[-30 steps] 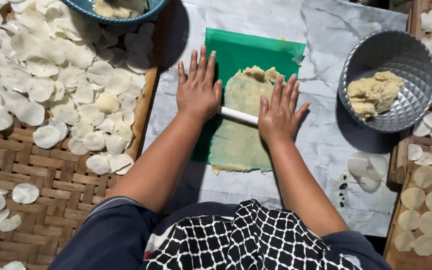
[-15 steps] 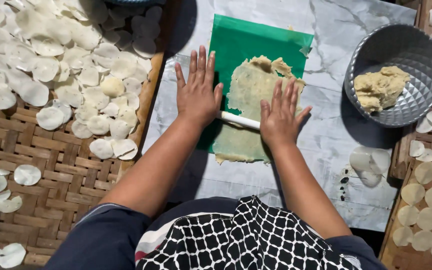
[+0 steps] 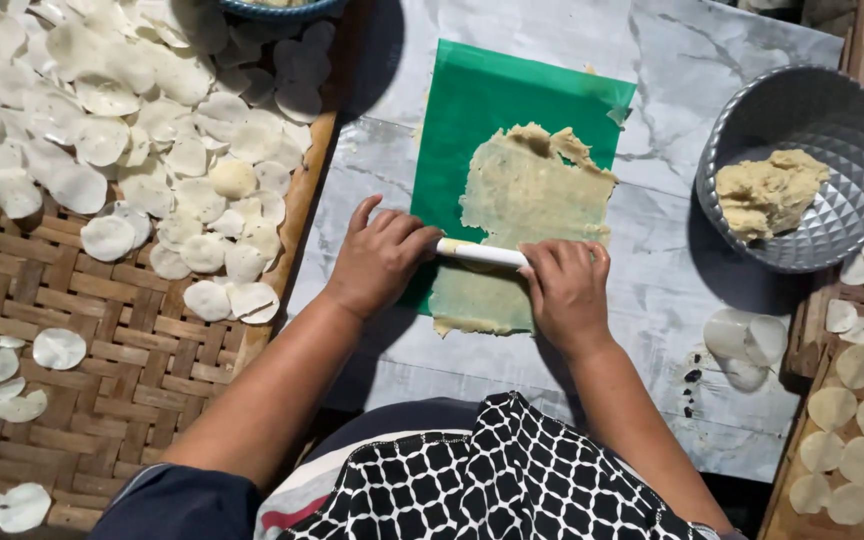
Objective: Rolling out small portions of dough into thin sheets using a rolling pin on a plastic mat
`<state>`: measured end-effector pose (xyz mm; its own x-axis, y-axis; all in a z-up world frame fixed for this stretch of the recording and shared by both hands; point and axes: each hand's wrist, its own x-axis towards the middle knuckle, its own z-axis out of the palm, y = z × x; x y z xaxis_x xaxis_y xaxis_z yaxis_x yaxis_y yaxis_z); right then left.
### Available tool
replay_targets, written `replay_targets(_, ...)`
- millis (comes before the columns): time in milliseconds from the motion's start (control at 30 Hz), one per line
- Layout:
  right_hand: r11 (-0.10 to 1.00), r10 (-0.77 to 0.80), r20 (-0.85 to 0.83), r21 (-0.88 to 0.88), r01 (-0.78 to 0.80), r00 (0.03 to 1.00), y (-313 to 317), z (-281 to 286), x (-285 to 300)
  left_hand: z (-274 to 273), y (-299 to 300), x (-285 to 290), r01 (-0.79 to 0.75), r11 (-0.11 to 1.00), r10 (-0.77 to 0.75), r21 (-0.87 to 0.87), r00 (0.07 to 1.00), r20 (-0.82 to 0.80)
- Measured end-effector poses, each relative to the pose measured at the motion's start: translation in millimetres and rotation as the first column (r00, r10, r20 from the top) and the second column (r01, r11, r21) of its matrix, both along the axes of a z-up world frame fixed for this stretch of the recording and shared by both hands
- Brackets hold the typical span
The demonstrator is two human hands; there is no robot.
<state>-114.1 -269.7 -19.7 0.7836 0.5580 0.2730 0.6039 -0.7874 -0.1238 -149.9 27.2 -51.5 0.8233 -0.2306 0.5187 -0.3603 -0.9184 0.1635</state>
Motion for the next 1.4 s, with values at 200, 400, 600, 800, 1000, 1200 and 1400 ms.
replay_targets(200, 0.995, -0.044, 0.028, 0.094, 0.042, 0.999, 8, 6, 6, 15, -10, 5, -0.083, 0.990, 0.081, -0.118, 0.996, -0.027)
replay_targets(400, 0.996, 0.045, 0.016, 0.081, -0.046, 0.999, 13, 8, 20, 5, -11, 37, -0.131, 0.981, 0.137, -0.143, 0.990, 0.032)
replay_targets(600, 0.994, 0.059, 0.035, 0.089, -0.062, 0.998, -4, 16, 12, 25, -17, 24, -0.086, 0.993, 0.079, -0.080, 0.993, -0.091)
replay_targets(800, 0.982, 0.068, 0.007, 0.178, -0.068, 0.998, 1, 14, -19, 33, -34, -20, -0.092, 0.988, 0.069, -0.127, 0.982, -0.174)
replay_targets(1000, 0.994, -0.094, -0.197, -0.074, 0.081, 0.976, 14, -1, 13, 45, -39, 10, -0.222, 0.975, 0.175, -0.027, 0.832, -0.526)
replay_targets(1200, 0.969, -0.246, -0.306, -0.109, 0.223, 0.920, 41, 22, 56, 44, -32, 70, -0.316, 0.949, 0.231, -0.013, 0.720, -0.654)
replay_targets(1400, 0.966, -0.249, -0.235, -0.135, 0.222, 0.940, 22, -10, -3, 49, -37, 6, -0.244, 0.970, 0.203, 0.008, 0.788, -0.581)
